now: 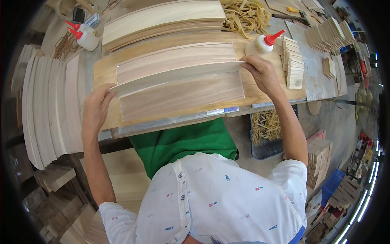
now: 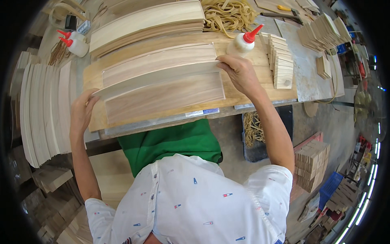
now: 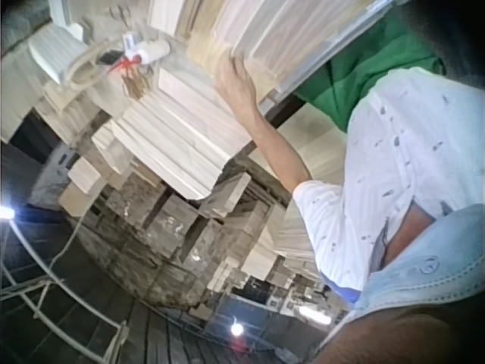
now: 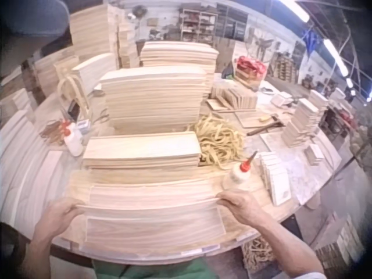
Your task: Gluing and joining wooden panels to assemble rectangular storage boxes.
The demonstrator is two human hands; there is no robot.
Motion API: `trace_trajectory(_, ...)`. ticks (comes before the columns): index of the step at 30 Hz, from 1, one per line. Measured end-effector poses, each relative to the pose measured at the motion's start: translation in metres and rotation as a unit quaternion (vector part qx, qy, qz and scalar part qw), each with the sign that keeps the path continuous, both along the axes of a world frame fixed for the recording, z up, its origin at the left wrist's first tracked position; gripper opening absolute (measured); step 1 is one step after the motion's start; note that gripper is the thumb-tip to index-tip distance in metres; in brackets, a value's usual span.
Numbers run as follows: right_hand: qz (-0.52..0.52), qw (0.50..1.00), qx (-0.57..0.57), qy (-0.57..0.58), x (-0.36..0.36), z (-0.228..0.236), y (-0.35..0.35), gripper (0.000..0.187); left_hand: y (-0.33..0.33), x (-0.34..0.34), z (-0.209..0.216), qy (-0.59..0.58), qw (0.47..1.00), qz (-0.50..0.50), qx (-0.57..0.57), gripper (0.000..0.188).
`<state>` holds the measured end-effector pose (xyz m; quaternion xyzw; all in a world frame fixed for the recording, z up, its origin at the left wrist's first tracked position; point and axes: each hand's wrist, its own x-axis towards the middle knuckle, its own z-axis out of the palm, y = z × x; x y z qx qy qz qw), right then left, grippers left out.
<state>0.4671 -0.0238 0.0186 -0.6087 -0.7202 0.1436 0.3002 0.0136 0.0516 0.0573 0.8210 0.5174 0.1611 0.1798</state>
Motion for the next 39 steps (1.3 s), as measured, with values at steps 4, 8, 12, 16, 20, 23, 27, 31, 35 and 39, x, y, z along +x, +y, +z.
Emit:
trace_trajectory(4,0.002,1.0,0.005,-0.03,0.002,-0.001,-0.001,0.015,0.006,-0.018,-0.022,0.001,0.998,-0.031,0.049,0.021)
trace_trajectory(8,-0.022,1.0,-0.01,-0.011,0.002,-0.002,-0.004,0.016,0.01,-0.011,-0.017,-0.009,0.999,-0.032,0.03,0.022)
trace_trajectory(12,-0.014,0.999,-0.03,-0.011,-0.004,0.004,-0.002,0.016,0.005,-0.006,-0.01,-0.022,1.0,-0.013,0.01,0.022)
trace_trajectory(16,-0.011,1.0,-0.02,-0.015,-0.007,0.002,-0.002,0.016,0.005,-0.012,-0.013,-0.023,0.999,-0.021,0.019,0.021)
trace_trajectory(20,-0.017,0.999,-0.016,-0.028,-0.005,0.004,-0.003,0.016,0.008,-0.012,-0.02,-0.015,0.999,-0.025,0.016,0.02)
trace_trajectory(23,-0.019,0.999,-0.024,-0.029,-0.002,-0.001,-0.007,0.016,0.011,-0.016,-0.028,0.014,1.0,-0.004,-0.004,0.022)
trace_trajectory(27,-0.022,0.999,-0.039,-0.008,0.002,-0.011,-0.006,0.019,0.006,-0.01,-0.021,0.043,0.999,-0.022,-0.005,0.033)
trace_trajectory(31,0.004,1.0,0.025,0.013,-0.005,-0.002,-0.007,0.031,-0.002,0.04,0.003,0.066,0.992,-0.087,0.056,0.053)
trace_trajectory(35,-0.095,0.992,0.056,0.068,0.014,0.009,-0.031,0.048,-0.003,0.08,0.006,0.026,0.99,-0.133,0.037,0.051)
trace_trajectory(39,-0.394,0.914,0.096,0.022,0.106,-0.009,-0.072,0.065,-0.004,0.091,0.007,0.029,0.989,-0.141,0.022,0.048)
